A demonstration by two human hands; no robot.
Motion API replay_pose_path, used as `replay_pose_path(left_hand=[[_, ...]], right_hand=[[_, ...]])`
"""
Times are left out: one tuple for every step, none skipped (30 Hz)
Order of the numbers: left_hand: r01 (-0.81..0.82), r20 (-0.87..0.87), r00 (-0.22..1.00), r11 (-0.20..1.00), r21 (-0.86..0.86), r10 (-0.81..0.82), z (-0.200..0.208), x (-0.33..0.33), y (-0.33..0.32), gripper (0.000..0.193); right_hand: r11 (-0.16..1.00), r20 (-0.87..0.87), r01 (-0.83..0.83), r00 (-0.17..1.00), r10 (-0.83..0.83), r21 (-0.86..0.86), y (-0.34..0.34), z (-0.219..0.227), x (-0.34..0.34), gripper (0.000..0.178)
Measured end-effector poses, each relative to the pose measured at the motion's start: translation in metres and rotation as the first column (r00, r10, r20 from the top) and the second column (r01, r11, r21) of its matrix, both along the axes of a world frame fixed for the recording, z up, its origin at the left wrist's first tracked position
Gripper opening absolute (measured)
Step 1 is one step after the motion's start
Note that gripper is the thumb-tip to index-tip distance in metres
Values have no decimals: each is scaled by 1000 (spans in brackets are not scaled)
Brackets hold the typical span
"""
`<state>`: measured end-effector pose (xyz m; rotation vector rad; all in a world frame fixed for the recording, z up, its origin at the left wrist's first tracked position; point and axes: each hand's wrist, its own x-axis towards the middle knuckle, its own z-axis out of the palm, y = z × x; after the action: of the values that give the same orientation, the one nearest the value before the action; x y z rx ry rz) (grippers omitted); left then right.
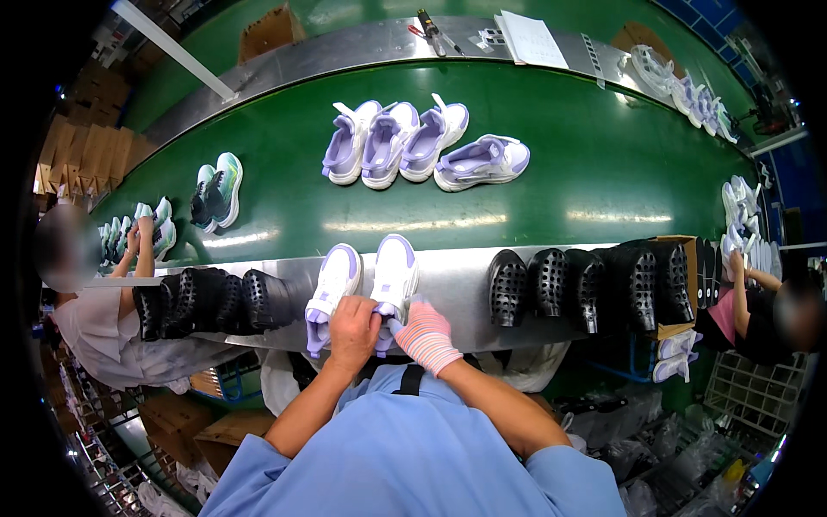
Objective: The person handles several pairs of athletic shoes on a conveyor belt, inserting shoe trees or internal supports into them and organizing them into pairs. The person also picks up shoe components and places finished shoes into storage bins located under and near the workbench.
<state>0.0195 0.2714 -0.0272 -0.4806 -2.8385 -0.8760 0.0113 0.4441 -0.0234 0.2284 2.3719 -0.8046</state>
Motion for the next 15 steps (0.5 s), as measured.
replay_pose_path(left_hand=[[19,-27,999,999,26,-19,1,-2,2,26],[32,-27,999,998,48,-31,2,-3,3,25],[44,-29,999,997,70,-42,3,-4,3,23],[55,-26,998,995,88,-53,5,-3,1,22],[45,-23,999,994,99,-43,11,-2,0,17],[58,-40,998,996,66,-55,9,-2,-2,16],[67,-59,996,997,37,-65,7,-3,-3,14],[76,-78,994,997,8,-75,6,-3,-3,13],[124,-69,990,992,-33,-126,5,-4,-4,13],[169,-57,983,983,-76,-173,10,-7,-4,14],[212,-44,975,970,-119,-218,13,-8,-3,14],[224,-44,972,965,-138,-232,14,-8,-3,13],[240,-43,967,958,-155,-249,15,-8,-2,11],[255,-41,963,951,-174,-266,16,-8,-3,11],[255,46,967,940,-228,-251,18,-7,-6,15]], right_hand=[[1000,1,3,1000,-3,8,-3,-5,0,53],[1000,3,5,1000,-5,16,-5,-9,2,53],[999,-47,-23,999,25,42,-6,-12,6,49],[998,-76,-32,996,36,51,-9,-14,9,46],[997,-105,-42,993,49,60,-10,-15,12,43],[996,-133,-52,989,61,70,-13,-16,14,40],[995,-146,-63,987,74,75,-16,-15,14,38],[994,-158,-74,984,86,80,-19,-14,14,35],[993,-171,-85,980,99,85,-21,-13,13,33],[988,-158,-110,979,127,108,-22,-13,11,32],[982,-145,-136,977,155,131,-22,-13,9,30],[975,-132,-162,974,183,153,-23,-13,6,29],[971,-124,-177,972,198,162,-24,-12,5,28],[967,-117,-192,970,213,170,-25,-11,4,28],[962,-110,-208,967,230,177,-27,-10,3,27]])
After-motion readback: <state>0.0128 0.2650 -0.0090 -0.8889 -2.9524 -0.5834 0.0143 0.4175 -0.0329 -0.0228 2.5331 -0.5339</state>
